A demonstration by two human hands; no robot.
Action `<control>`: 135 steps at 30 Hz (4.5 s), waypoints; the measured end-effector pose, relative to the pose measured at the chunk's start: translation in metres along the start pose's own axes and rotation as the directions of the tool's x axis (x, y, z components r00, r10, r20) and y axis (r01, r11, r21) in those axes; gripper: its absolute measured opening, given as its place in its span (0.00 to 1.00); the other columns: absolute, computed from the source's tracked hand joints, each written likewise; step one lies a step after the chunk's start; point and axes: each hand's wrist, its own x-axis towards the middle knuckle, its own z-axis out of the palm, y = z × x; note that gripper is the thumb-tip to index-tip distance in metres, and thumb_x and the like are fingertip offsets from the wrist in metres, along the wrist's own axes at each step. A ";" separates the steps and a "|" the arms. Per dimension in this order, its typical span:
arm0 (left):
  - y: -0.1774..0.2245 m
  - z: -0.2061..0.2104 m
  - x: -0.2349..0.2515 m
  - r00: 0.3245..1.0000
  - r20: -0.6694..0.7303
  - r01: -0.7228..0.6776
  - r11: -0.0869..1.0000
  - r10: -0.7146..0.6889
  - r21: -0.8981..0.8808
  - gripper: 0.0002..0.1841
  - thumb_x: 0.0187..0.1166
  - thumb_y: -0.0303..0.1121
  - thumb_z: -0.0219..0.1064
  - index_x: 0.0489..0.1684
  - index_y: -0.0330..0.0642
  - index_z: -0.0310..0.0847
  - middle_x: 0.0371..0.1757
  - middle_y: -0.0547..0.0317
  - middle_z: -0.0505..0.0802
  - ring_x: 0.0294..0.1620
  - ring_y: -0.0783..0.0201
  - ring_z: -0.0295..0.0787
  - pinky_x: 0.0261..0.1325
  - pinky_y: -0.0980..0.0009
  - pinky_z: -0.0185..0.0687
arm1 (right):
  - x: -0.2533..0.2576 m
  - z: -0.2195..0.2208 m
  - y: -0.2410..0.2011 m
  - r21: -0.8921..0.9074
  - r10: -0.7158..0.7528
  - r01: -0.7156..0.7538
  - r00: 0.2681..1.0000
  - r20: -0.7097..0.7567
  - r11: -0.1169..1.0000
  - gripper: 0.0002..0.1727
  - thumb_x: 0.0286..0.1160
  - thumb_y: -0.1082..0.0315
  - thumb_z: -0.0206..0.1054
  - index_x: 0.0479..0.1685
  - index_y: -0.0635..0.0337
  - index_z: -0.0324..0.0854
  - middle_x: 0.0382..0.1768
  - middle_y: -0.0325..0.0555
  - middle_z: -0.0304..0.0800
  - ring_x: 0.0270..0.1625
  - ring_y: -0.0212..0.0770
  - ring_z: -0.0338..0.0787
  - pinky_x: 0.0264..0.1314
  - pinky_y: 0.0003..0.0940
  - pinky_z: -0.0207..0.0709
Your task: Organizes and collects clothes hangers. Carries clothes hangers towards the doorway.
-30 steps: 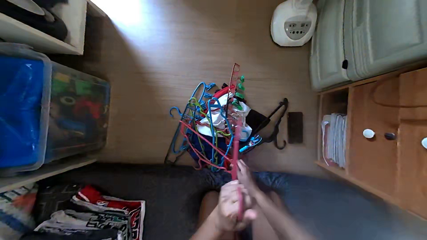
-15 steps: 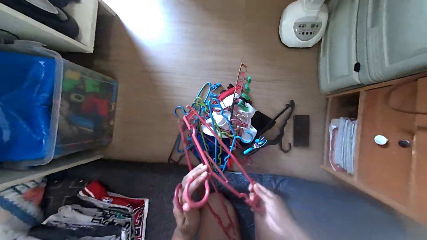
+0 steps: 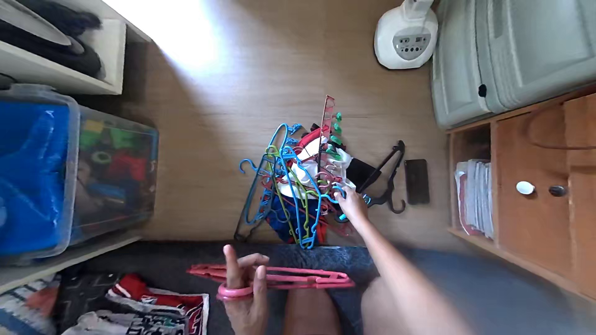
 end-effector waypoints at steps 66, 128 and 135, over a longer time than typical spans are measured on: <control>-0.017 0.014 -0.066 0.997 0.071 0.004 0.999 -0.007 0.042 0.22 0.76 0.50 0.71 0.68 0.63 0.78 0.73 0.81 0.83 0.80 0.78 0.72 0.90 0.68 0.56 | -0.166 0.023 -0.049 0.324 -0.931 0.883 0.365 -0.018 0.340 0.20 0.88 0.59 0.59 0.29 0.60 0.88 0.36 0.46 0.92 0.42 0.41 0.91 0.44 0.34 0.84; -0.052 0.029 -0.079 0.869 0.259 0.489 0.809 -0.421 -0.327 0.30 0.75 0.40 0.74 0.73 0.32 0.73 0.70 0.55 0.90 0.73 0.61 0.85 0.79 0.63 0.76 | -0.156 0.054 0.009 0.349 -0.798 0.758 0.601 -0.044 0.552 0.12 0.80 0.71 0.65 0.54 0.58 0.93 0.55 0.42 0.97 0.64 0.37 0.92 0.73 0.32 0.82; -0.040 0.033 -0.086 0.943 0.185 0.327 0.874 -0.277 -0.360 0.17 0.85 0.44 0.64 0.65 0.48 0.82 0.50 0.62 0.97 0.57 0.63 0.93 0.72 0.66 0.83 | -0.067 0.013 0.115 0.272 0.040 0.060 0.936 -0.349 0.961 0.29 0.81 0.58 0.69 0.72 0.72 0.75 0.65 0.69 0.83 0.65 0.60 0.87 0.68 0.54 0.81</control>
